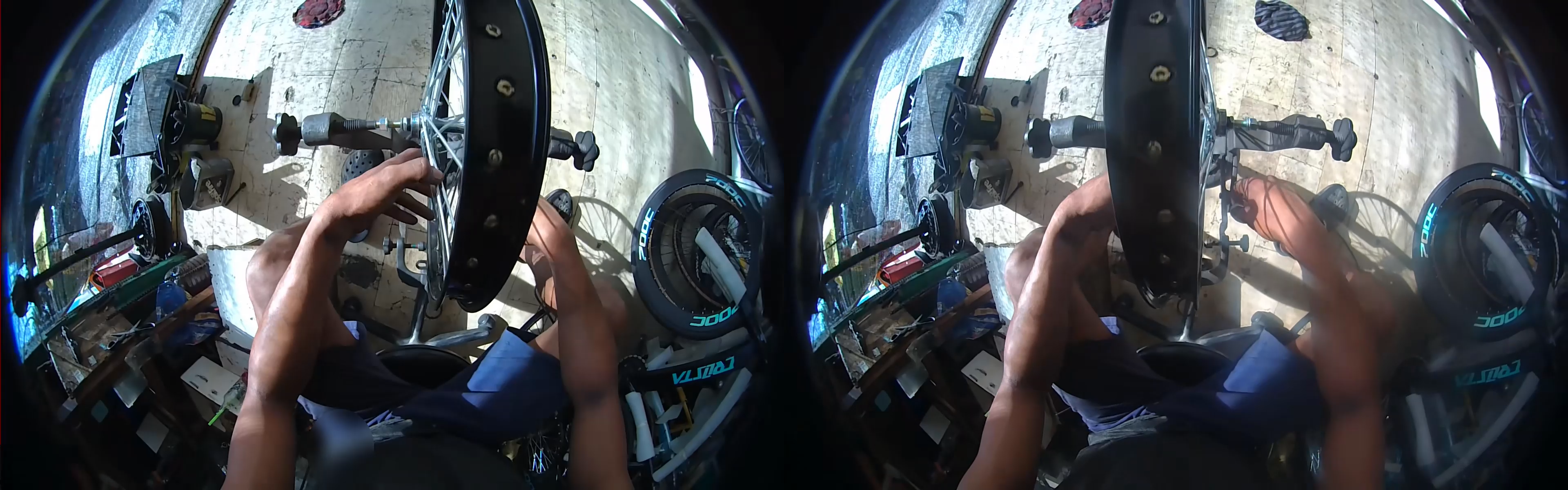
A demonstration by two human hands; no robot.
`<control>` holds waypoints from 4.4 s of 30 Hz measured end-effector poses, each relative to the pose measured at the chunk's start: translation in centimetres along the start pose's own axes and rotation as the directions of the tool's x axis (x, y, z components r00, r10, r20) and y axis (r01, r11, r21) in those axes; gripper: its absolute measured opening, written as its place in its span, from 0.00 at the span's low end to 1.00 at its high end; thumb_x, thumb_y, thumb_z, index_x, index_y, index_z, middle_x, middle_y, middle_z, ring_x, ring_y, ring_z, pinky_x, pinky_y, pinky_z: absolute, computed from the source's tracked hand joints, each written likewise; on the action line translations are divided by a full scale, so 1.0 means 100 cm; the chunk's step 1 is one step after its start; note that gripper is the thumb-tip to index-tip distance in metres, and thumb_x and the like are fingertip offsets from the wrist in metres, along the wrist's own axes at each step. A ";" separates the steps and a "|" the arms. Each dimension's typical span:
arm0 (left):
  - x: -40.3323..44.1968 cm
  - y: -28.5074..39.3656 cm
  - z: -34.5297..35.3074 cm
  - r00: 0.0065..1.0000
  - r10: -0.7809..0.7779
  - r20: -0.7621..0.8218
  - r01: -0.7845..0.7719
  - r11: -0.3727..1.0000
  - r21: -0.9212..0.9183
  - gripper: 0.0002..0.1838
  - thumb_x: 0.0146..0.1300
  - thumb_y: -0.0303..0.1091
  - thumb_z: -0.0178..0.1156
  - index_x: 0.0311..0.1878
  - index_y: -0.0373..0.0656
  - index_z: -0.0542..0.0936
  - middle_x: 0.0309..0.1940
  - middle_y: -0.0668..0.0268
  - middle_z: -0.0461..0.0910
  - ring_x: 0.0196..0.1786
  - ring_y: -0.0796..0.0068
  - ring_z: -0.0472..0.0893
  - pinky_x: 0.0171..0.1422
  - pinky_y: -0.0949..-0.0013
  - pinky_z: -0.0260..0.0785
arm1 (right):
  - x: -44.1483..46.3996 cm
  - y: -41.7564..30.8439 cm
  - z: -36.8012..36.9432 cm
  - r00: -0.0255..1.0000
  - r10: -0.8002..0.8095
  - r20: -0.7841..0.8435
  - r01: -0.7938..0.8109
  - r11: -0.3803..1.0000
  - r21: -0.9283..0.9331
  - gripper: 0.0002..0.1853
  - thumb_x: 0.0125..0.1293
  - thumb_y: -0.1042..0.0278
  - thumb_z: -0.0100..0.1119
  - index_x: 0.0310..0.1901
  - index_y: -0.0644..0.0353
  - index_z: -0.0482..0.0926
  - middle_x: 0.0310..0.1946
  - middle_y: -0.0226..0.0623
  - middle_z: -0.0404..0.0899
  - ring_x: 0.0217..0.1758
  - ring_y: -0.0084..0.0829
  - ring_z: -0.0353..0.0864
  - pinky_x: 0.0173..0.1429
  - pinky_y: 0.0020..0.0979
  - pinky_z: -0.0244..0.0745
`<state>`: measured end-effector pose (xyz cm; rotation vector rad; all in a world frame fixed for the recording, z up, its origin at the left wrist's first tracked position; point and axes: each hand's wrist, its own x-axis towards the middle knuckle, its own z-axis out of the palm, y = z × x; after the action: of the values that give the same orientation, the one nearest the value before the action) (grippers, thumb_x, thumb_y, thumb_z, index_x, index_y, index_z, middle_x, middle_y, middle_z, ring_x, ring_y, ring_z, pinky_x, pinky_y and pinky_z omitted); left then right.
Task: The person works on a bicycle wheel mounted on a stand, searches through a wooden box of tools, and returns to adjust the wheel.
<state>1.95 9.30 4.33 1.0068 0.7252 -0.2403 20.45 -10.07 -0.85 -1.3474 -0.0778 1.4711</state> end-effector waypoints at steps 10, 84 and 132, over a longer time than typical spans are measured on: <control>0.010 -0.043 -0.028 0.965 -0.036 -0.259 0.095 0.970 0.223 0.27 0.64 0.40 0.56 0.65 0.40 0.72 0.48 0.55 0.81 0.48 0.63 0.80 0.51 0.64 0.74 | 0.003 0.008 -0.017 0.996 -0.039 0.079 0.059 0.963 -0.264 0.08 0.69 0.72 0.53 0.47 0.61 0.77 0.27 0.32 0.76 0.31 0.24 0.74 0.41 0.24 0.72; 0.059 -0.165 -0.097 0.975 -0.212 0.062 0.045 0.466 0.884 0.22 0.52 0.46 0.70 0.47 0.45 0.84 0.39 0.67 0.87 0.44 0.63 0.83 0.60 0.62 0.67 | 0.026 0.058 -0.067 0.878 -0.213 0.430 0.321 0.927 -0.195 0.04 0.53 0.79 0.66 0.32 0.65 0.85 0.34 0.37 0.82 0.39 0.24 0.76 0.45 0.23 0.67; 0.050 -0.119 -0.069 0.958 -0.287 -0.008 0.132 0.417 0.899 0.26 0.45 0.37 0.73 0.49 0.40 0.80 0.37 0.61 0.85 0.40 0.60 0.83 0.47 0.62 0.74 | 0.059 0.052 -0.070 0.924 0.243 0.296 0.046 0.697 -0.715 0.02 0.60 0.80 0.63 0.35 0.67 0.83 0.16 0.23 0.74 0.15 0.12 0.57 0.24 0.19 0.56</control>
<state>-3.35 9.43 -9.32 1.9068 0.5580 -1.0119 23.68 -12.04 -10.64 -1.6672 -0.9319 1.8758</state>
